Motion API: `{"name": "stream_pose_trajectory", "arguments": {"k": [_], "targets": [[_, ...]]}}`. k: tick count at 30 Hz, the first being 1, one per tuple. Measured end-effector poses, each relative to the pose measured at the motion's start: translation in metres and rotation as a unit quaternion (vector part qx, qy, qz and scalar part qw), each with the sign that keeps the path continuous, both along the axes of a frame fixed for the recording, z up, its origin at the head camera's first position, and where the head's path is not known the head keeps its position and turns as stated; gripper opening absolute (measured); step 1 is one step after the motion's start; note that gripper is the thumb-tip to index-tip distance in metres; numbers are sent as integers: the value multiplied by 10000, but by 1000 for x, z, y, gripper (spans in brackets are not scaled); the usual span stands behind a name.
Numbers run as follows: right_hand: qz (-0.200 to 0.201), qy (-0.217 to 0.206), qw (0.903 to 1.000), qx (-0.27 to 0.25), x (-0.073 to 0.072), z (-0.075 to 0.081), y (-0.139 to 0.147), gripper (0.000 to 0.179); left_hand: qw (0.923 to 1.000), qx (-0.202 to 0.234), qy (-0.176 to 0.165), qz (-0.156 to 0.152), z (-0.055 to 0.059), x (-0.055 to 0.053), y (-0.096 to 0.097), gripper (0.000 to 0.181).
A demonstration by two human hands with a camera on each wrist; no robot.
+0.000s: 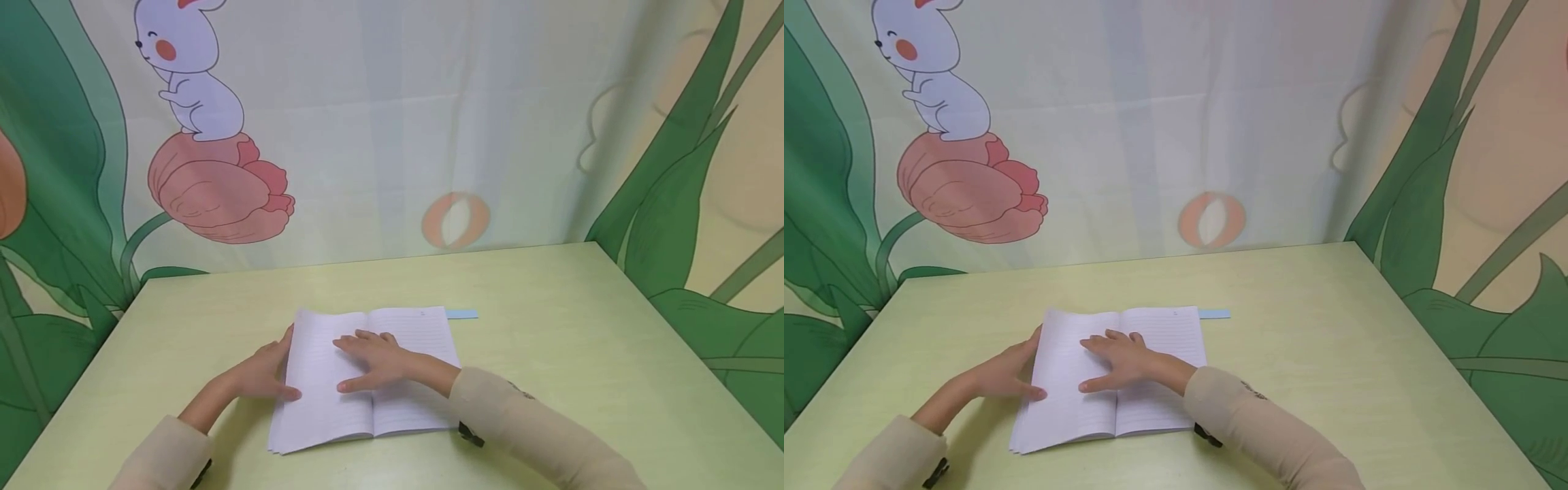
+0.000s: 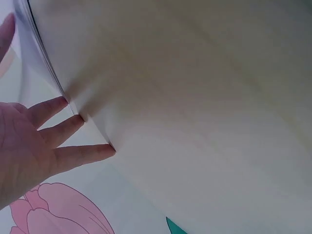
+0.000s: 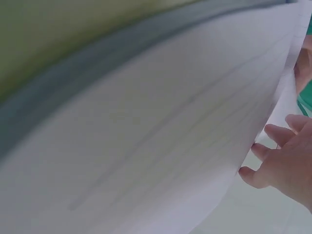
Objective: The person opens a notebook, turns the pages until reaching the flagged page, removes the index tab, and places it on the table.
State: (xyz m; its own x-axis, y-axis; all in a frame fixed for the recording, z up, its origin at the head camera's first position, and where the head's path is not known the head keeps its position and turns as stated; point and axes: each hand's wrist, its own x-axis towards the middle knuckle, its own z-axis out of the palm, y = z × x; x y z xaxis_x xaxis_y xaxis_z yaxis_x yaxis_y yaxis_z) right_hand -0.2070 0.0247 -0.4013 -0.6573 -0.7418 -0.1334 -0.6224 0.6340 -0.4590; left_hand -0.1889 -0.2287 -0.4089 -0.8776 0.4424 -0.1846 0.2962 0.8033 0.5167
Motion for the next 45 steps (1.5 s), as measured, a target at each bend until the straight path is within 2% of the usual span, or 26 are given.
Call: {"name": "stream_pose_trajectory", "arguments": {"k": [5, 11, 18, 22, 27, 31, 36, 45], "targets": [[-74, 47, 10000, -34, -4, 1, 12, 73, 9995, -292, 41, 101, 0, 2, 2, 115], [-228, 87, 9997, 69, -13, -7, 35, 69, 9993, -347, 88, 109, 0, 3, 3, 117], [-348, 408, 9986, -13, -22, -15, 62, 65, 9991, -366, 107, 179, 0, 1, 4, 122], [-538, 478, 9972, 186, -27, -16, 75, 69, 9991, -371, 90, 193, 2, 2, 5, 123], [-1039, 452, 9927, 419, -33, -15, 90, 78, 9989, -408, 30, 233, 5, 4, 7, 120], [-1349, 407, 9887, 514, -37, -14, 101, 83, 9989, -424, 113, 140, 5, 4, 6, 117], [-1522, 419, 9857, 597, -40, -13, 111, 86, 9987, -441, 236, 17, 4, 4, 4, 114], [-1704, 502, 9826, 538, -37, -11, 119, 87, 9983, -523, 270, -11, 6, 5, 6, 112]]}}
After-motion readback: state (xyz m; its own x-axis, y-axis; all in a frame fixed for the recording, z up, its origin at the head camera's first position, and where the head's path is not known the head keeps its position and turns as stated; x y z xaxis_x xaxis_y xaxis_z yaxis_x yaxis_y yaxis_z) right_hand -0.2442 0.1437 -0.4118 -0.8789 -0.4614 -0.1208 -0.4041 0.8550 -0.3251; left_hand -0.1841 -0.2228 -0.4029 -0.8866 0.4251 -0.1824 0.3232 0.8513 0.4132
